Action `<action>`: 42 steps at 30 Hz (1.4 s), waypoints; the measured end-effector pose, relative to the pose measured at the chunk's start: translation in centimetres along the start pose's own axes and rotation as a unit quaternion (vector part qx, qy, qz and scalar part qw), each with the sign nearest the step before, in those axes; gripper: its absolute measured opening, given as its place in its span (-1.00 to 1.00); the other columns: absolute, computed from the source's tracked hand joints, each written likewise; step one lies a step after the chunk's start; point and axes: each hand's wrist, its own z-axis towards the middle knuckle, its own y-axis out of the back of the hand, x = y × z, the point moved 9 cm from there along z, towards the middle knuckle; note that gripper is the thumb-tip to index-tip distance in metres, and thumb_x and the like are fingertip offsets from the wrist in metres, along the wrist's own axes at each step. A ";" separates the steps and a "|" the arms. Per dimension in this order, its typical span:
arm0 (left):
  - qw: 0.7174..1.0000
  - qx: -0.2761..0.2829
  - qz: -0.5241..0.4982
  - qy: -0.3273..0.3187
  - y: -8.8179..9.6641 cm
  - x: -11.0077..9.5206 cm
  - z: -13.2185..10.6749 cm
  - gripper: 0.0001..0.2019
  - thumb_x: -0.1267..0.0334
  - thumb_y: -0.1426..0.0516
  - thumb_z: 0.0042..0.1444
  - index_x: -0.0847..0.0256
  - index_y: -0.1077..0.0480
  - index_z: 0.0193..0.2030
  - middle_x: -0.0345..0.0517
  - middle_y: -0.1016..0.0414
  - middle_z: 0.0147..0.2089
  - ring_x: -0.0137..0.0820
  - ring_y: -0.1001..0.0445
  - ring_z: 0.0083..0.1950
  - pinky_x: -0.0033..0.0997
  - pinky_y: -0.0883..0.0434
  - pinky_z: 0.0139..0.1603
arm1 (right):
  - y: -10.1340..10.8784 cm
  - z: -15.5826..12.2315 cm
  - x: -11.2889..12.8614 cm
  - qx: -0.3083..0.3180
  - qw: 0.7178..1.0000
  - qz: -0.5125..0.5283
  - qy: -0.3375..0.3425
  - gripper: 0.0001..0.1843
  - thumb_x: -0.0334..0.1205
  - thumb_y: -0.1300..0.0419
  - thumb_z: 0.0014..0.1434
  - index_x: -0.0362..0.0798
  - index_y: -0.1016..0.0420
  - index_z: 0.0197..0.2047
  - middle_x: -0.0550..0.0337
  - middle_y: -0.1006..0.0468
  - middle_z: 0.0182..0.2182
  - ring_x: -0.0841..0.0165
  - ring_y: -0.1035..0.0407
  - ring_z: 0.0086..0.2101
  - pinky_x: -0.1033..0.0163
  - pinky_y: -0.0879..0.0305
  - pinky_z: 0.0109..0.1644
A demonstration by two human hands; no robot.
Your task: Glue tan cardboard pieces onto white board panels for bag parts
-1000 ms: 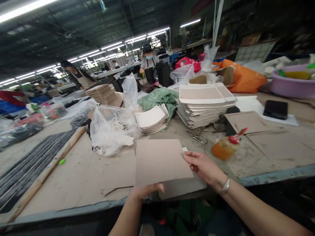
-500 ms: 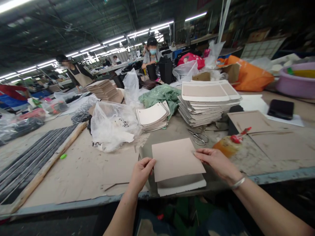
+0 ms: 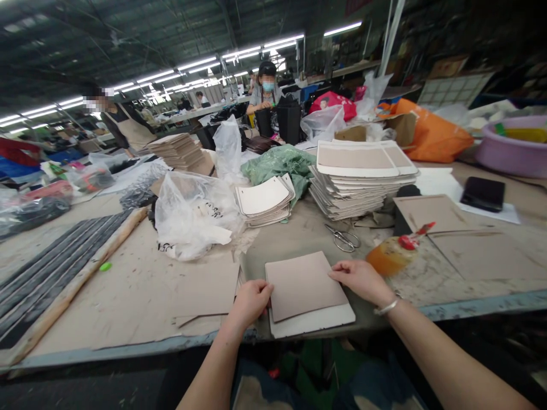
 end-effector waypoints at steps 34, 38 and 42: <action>0.998 0.008 0.061 0.009 -0.5 0.4 0.8 -0.69 0.16 0.08 0.11 0.20 -0.28 -0.56 -0.21 -0.42 -0.64 -0.45 -0.45 -0.57 -0.50 -0.33 -0.41 | -0.2 0.6 1.5 0.002 0.995 -0.097 0.040 -0.88 -0.17 -0.15 -0.01 0.00 -0.42 -0.38 0.31 -0.51 -0.53 0.41 -0.35 -0.48 0.33 -0.07 -0.43; 0.997 0.010 0.074 0.008 -0.5 0.3 0.9 -0.69 0.15 0.09 0.12 0.20 -0.28 -0.56 -0.20 -0.44 -0.62 -0.46 -0.45 -0.58 -0.50 -0.33 -0.42 | -0.3 0.6 1.8 0.005 0.993 -0.112 0.042 -0.93 -0.21 -0.15 -0.02 -0.01 -0.40 -0.41 0.32 -0.52 -0.53 0.42 -0.35 -0.48 0.34 -0.06 -0.44; 0.996 0.005 0.085 0.010 -0.4 0.2 0.8 -0.69 0.16 0.09 0.11 0.20 -0.29 -0.56 -0.19 -0.44 -0.63 -0.44 -0.46 -0.57 -0.50 -0.33 -0.43 | -0.4 0.7 2.1 0.022 0.992 -0.116 0.051 -0.94 -0.22 -0.15 -0.01 -0.01 -0.38 -0.43 0.32 -0.52 -0.52 0.42 -0.35 -0.47 0.34 -0.06 -0.44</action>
